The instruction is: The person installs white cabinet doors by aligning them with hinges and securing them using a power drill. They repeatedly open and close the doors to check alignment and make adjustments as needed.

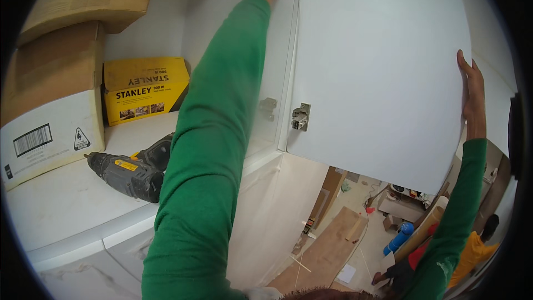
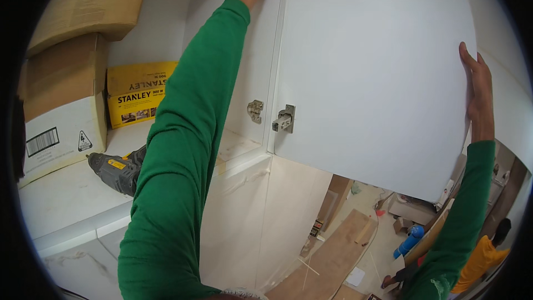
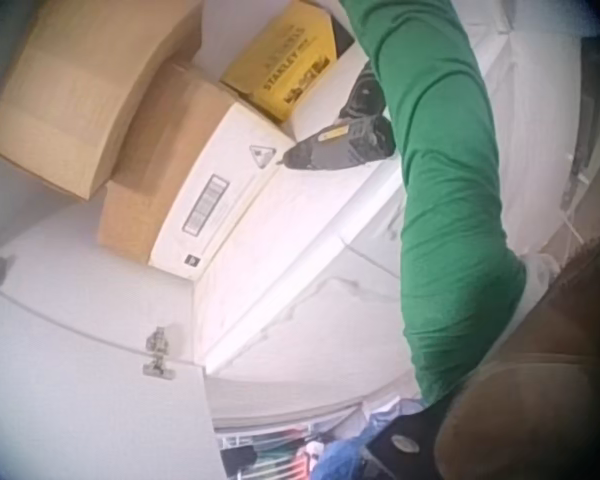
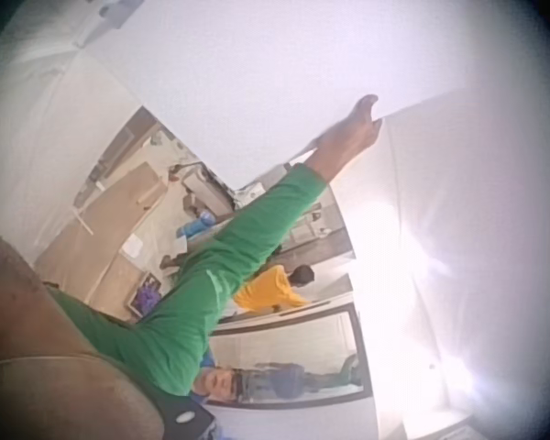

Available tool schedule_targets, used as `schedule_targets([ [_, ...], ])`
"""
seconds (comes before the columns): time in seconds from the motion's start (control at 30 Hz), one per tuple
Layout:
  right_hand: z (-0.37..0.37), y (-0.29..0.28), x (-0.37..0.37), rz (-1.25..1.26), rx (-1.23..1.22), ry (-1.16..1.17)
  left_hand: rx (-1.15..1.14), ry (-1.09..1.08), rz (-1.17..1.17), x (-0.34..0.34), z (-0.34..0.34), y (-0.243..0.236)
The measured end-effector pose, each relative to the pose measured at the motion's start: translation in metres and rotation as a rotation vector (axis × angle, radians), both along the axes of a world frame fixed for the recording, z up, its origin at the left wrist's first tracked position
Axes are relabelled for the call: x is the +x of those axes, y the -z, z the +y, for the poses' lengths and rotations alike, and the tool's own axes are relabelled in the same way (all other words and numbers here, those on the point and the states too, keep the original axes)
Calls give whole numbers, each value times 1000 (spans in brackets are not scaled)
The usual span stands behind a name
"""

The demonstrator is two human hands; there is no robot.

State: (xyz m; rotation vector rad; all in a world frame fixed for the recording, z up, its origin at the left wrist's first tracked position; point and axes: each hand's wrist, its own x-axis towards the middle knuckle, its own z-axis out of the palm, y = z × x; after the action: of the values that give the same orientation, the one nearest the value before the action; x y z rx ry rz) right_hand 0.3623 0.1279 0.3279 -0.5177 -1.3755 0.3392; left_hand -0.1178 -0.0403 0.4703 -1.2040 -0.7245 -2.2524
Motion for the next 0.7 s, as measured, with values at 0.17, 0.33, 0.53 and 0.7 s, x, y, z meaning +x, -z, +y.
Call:
schedule_targets([
  [0.17, -5, 0, -7, -5, 4, 33, 5, 6, -14, 3, -9, 4],
  [0.33, -14, 5, -9, -15, 33, 49, -60, -14, -2, -16, -6, -15],
  [0.53, -14, 12, -14, -61, 22, 154, -83, -51, -30, -44, 8, -31],
  [0.7, -10, 14, -17, 5, 105, 197, -76, -49, -39, -50, 8, -26],
])
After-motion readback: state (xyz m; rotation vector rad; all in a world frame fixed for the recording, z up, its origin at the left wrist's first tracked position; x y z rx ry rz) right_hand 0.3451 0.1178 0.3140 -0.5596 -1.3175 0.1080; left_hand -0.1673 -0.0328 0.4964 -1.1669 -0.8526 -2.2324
